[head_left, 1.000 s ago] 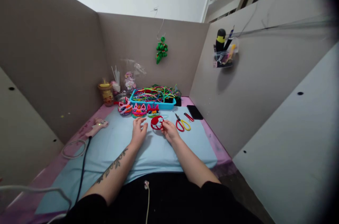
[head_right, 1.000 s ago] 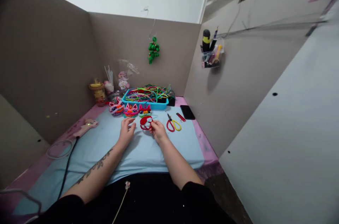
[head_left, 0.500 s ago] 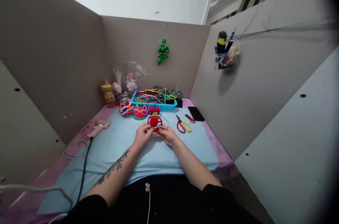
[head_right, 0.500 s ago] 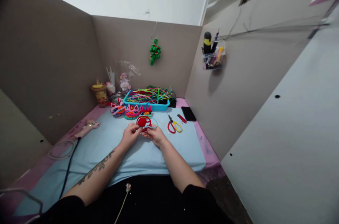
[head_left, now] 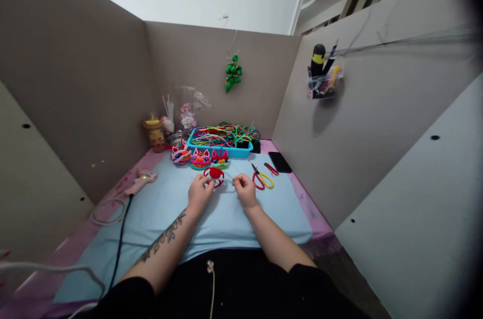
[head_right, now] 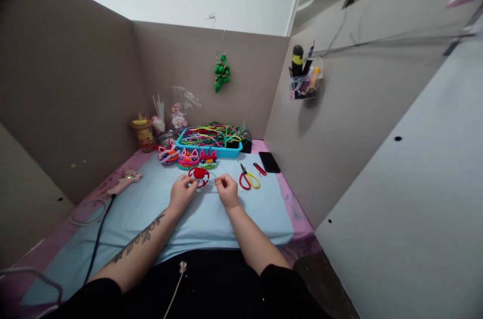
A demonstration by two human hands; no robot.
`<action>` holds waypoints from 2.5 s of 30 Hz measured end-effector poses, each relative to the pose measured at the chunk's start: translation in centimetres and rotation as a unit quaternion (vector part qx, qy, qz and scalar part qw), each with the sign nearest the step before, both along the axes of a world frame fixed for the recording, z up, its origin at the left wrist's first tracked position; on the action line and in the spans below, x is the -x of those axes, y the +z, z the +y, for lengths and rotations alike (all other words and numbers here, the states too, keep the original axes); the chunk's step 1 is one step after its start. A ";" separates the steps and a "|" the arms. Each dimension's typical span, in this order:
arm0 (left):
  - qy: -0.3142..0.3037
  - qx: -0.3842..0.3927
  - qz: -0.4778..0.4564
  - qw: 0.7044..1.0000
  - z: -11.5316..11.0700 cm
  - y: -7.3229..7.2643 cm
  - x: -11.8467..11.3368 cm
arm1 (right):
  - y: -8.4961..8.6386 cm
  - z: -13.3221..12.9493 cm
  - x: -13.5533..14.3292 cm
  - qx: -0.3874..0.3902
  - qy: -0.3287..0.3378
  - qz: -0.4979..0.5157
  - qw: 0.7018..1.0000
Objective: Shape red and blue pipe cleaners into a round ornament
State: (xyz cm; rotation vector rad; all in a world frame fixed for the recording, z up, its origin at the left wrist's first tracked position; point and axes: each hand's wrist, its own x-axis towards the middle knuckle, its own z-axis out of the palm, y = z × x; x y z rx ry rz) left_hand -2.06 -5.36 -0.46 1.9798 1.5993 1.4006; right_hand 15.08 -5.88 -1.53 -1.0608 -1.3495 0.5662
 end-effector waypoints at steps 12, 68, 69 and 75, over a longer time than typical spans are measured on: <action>-0.076 -0.041 0.043 0.995 -0.4 -0.3 -0.3 | 0.0 0.1 0.8 -0.090 -0.034 -0.225 0.969; -0.022 0.039 0.083 0.996 -0.3 -0.9 -0.4 | -0.8 0.2 1.0 -0.047 -0.036 -0.336 0.940; -0.032 0.032 0.080 0.996 -0.3 -0.9 -0.4 | -0.9 0.2 1.0 -0.049 -0.035 -0.337 0.939; -0.053 0.024 0.065 0.996 -0.2 -1.1 -0.4 | -0.7 0.0 1.1 -0.059 -0.018 -0.347 0.936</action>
